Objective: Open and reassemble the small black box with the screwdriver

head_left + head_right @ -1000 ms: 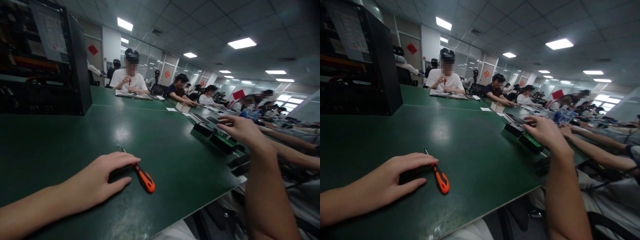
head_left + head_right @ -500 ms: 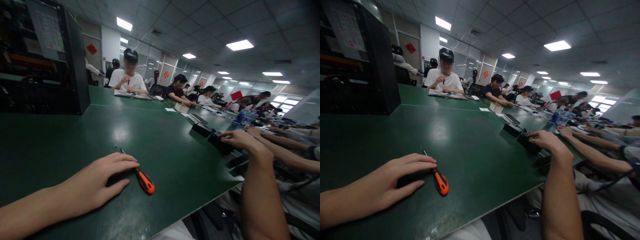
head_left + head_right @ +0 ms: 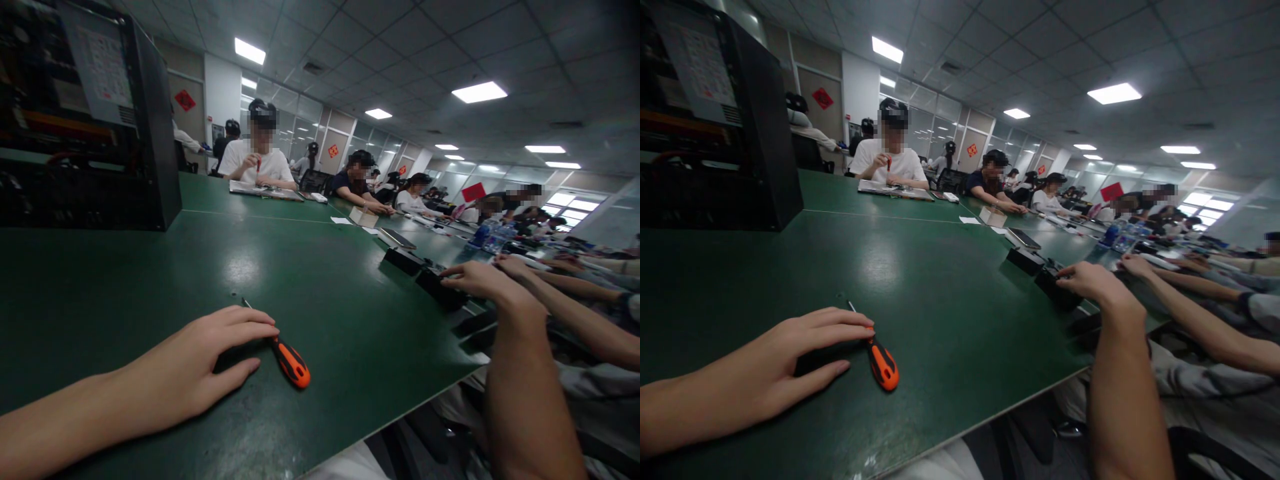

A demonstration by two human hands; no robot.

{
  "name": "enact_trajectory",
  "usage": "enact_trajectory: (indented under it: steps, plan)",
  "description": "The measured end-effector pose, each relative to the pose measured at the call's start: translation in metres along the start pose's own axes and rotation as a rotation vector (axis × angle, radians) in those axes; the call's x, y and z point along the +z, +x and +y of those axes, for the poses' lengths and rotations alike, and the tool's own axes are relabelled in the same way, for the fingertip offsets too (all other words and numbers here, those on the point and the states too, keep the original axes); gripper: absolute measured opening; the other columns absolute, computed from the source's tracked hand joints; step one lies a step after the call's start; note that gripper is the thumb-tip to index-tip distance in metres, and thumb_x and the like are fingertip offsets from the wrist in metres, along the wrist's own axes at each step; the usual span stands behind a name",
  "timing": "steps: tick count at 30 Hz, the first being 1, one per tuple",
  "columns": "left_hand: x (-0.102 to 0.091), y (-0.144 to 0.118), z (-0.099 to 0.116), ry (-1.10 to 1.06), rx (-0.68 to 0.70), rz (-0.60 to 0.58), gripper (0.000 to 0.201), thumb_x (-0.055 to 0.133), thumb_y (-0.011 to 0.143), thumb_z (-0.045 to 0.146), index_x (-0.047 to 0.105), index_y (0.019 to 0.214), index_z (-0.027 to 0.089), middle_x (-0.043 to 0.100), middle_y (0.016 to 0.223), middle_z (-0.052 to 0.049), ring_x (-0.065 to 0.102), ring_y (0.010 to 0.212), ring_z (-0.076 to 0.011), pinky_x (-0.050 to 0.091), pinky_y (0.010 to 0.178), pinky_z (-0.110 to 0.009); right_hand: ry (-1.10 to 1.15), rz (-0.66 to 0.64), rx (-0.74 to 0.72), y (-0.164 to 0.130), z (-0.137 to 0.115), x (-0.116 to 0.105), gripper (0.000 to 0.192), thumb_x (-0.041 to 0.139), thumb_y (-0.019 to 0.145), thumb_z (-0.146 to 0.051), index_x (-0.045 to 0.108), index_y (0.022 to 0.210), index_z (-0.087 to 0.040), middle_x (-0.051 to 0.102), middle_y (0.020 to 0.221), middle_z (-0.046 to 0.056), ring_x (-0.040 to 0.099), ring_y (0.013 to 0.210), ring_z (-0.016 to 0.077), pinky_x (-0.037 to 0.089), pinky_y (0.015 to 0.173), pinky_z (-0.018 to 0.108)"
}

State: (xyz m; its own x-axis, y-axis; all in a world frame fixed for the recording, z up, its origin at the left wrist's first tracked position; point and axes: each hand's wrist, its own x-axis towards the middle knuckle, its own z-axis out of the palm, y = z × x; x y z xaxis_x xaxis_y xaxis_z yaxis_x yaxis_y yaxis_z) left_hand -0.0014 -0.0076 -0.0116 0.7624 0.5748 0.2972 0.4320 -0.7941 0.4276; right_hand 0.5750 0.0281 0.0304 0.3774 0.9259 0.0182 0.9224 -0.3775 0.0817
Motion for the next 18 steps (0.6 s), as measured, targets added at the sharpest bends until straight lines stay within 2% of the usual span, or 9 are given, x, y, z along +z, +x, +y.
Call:
enact_trajectory:
  steps: [4, 12, 15, 18]
  plan:
    - [-0.001, 0.000, 0.002, -0.018, 0.005, 0.015, 0.044, 0.060, 0.093, 0.020, 0.067, 0.133, 0.035, 0.068, 0.137, -0.002, 0.065, 0.124, -0.0251, 0.054, 0.108, -0.037, -0.014, 0.004, -0.018, 0.000, 0.000, 0.003, 0.038, 0.063, 0.084, -0.035, 0.079, 0.114, -0.020, 0.078, 0.088, 0.010, 0.073, 0.089, 0.0295, 0.052, 0.077, 0.033]
    - [0.001, -0.001, 0.000, -0.029, -0.002, 0.021, 0.044, 0.061, 0.093, 0.021, 0.066, 0.133, 0.036, 0.068, 0.137, -0.002, 0.067, 0.122, -0.0243, 0.055, 0.106, -0.034, -0.058, -0.032, -0.087, -0.007, -0.008, -0.001, 0.048, 0.061, 0.085, -0.028, 0.070, 0.131, -0.021, 0.074, 0.119, 0.012, 0.070, 0.110, 0.0313, 0.050, 0.095, 0.037]
    - [0.001, -0.002, -0.001, -0.021, -0.006, 0.013, 0.044, 0.060, 0.093, 0.021, 0.066, 0.134, 0.036, 0.067, 0.138, -0.002, 0.066, 0.123, -0.0245, 0.054, 0.106, -0.036, -0.061, -0.053, -0.083, -0.008, -0.013, -0.002, 0.047, 0.060, 0.085, -0.026, 0.071, 0.130, -0.022, 0.074, 0.120, 0.010, 0.070, 0.110, 0.0308, 0.050, 0.094, 0.037]
    - [0.000, -0.002, 0.000, -0.013, -0.008, 0.007, 0.044, 0.059, 0.094, 0.021, 0.065, 0.135, 0.036, 0.066, 0.139, -0.002, 0.065, 0.125, -0.0250, 0.053, 0.108, -0.037, -0.054, -0.044, -0.074, -0.006, -0.018, -0.003, 0.041, 0.061, 0.083, -0.024, 0.076, 0.121, -0.020, 0.075, 0.116, 0.012, 0.070, 0.107, 0.0326, 0.051, 0.090, 0.037]
